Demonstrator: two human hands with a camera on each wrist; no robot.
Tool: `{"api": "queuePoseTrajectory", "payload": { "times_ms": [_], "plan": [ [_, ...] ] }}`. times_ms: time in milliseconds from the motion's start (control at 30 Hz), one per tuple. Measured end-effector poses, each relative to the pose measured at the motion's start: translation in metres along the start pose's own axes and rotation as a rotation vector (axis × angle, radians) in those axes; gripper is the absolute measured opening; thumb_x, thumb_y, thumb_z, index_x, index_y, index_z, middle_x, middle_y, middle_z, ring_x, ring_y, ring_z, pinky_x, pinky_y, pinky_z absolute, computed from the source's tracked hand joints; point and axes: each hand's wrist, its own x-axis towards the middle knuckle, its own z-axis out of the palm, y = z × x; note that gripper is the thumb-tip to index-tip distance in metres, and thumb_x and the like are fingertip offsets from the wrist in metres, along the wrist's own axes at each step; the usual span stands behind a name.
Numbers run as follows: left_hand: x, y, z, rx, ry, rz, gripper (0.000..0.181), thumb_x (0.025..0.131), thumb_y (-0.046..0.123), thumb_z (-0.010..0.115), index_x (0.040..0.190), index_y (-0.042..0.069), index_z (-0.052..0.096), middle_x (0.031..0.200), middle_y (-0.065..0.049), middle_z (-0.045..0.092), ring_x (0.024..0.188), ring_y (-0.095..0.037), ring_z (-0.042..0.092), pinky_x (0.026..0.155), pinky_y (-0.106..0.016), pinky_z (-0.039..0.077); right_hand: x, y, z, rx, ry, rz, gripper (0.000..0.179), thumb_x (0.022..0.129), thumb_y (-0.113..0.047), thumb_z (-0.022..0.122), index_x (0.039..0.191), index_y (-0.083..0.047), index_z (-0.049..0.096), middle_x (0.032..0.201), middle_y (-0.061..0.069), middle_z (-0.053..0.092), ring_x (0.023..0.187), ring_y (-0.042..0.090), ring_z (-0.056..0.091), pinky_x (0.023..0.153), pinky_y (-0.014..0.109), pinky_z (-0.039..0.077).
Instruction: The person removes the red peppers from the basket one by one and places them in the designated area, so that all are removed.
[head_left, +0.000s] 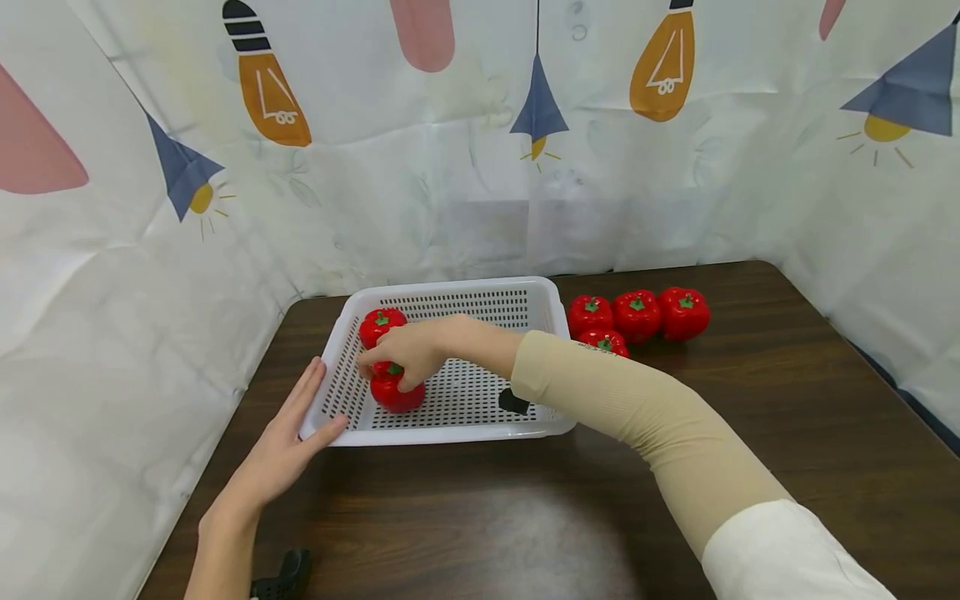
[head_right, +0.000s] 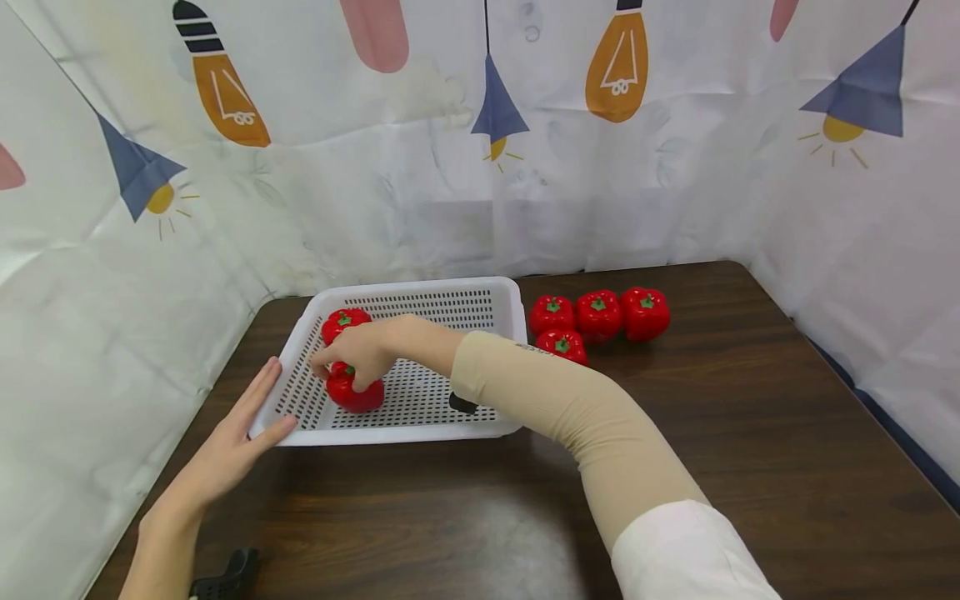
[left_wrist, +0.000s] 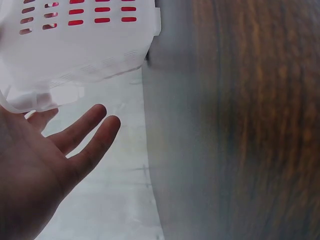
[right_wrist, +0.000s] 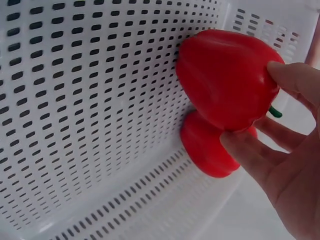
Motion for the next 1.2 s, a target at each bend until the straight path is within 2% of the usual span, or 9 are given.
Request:
{"api": "queuePoseTrajectory", "payload": {
  "times_ms": [133, 300, 567, 900, 1033, 1200],
  "plan": [
    [0.0, 0.001, 0.0, -0.001, -0.003, -0.004, 0.089, 0.098, 0.031, 0.069, 0.167, 0.024, 0.013, 0.172, -0.002, 0.003, 0.146, -0.046, 0.027, 0.105, -0.076, 0.028, -0.004, -0.004, 0.001, -0.025, -0.019, 0.024, 0.063, 0.089, -0.025, 0.081, 0.144, -0.024, 0.051, 0.132, -0.004, 0.057, 0.12, 0.012, 0.048, 0.089, 0.027, 0.053],
    [0.0, 0.002, 0.0, -0.005, -0.004, 0.006, 0.089, 0.098, 0.029, 0.069, 0.167, 0.022, 0.013, 0.172, -0.005, 0.004, 0.146, -0.047, 0.027, 0.105, -0.076, 0.027, -0.008, -0.009, 0.003, -0.088, -0.034, 0.015, 0.069, 0.087, -0.027, 0.084, 0.146, -0.025, 0.05, 0.134, -0.001, 0.057, 0.121, 0.014, 0.05, 0.09, 0.028, 0.053],
    [0.0, 0.002, 0.001, -0.01, 0.006, 0.019, 0.089, 0.098, 0.028, 0.069, 0.167, 0.02, 0.013, 0.172, -0.006, 0.004, 0.146, -0.048, 0.027, 0.105, -0.076, 0.027, -0.021, -0.006, 0.005, -0.073, -0.071, 0.028, 0.066, 0.087, -0.022, 0.084, 0.143, -0.026, 0.05, 0.13, -0.003, 0.056, 0.116, 0.012, 0.049, 0.087, 0.026, 0.054],
    [-0.001, -0.001, 0.002, -0.023, 0.012, 0.025, 0.089, 0.098, 0.026, 0.07, 0.167, 0.02, 0.013, 0.172, -0.004, 0.003, 0.148, -0.048, 0.021, 0.107, -0.076, 0.023, -0.045, -0.003, 0.003, -0.085, -0.128, 0.021, 0.067, 0.088, -0.014, 0.082, 0.146, -0.026, 0.051, 0.139, 0.0, 0.051, 0.127, 0.016, 0.045, 0.089, 0.028, 0.055],
    [-0.001, -0.001, 0.002, -0.029, 0.012, 0.028, 0.089, 0.098, 0.026, 0.07, 0.167, 0.02, 0.014, 0.172, -0.006, 0.003, 0.149, -0.048, 0.02, 0.108, -0.076, 0.021, -0.058, 0.0, 0.0, -0.065, -0.113, 0.016, 0.066, 0.089, -0.009, 0.08, 0.145, -0.026, 0.051, 0.141, 0.0, 0.049, 0.128, 0.016, 0.044, 0.09, 0.029, 0.054],
    [-0.001, -0.001, 0.003, -0.036, 0.013, 0.034, 0.088, 0.098, 0.025, 0.069, 0.167, 0.02, 0.014, 0.172, -0.004, 0.003, 0.15, -0.046, 0.018, 0.111, -0.073, 0.018, -0.077, 0.004, -0.005, -0.045, -0.063, 0.001, 0.067, 0.088, -0.009, 0.08, 0.147, -0.025, 0.051, 0.142, 0.0, 0.049, 0.129, 0.017, 0.045, 0.09, 0.03, 0.054]
  ]
}}
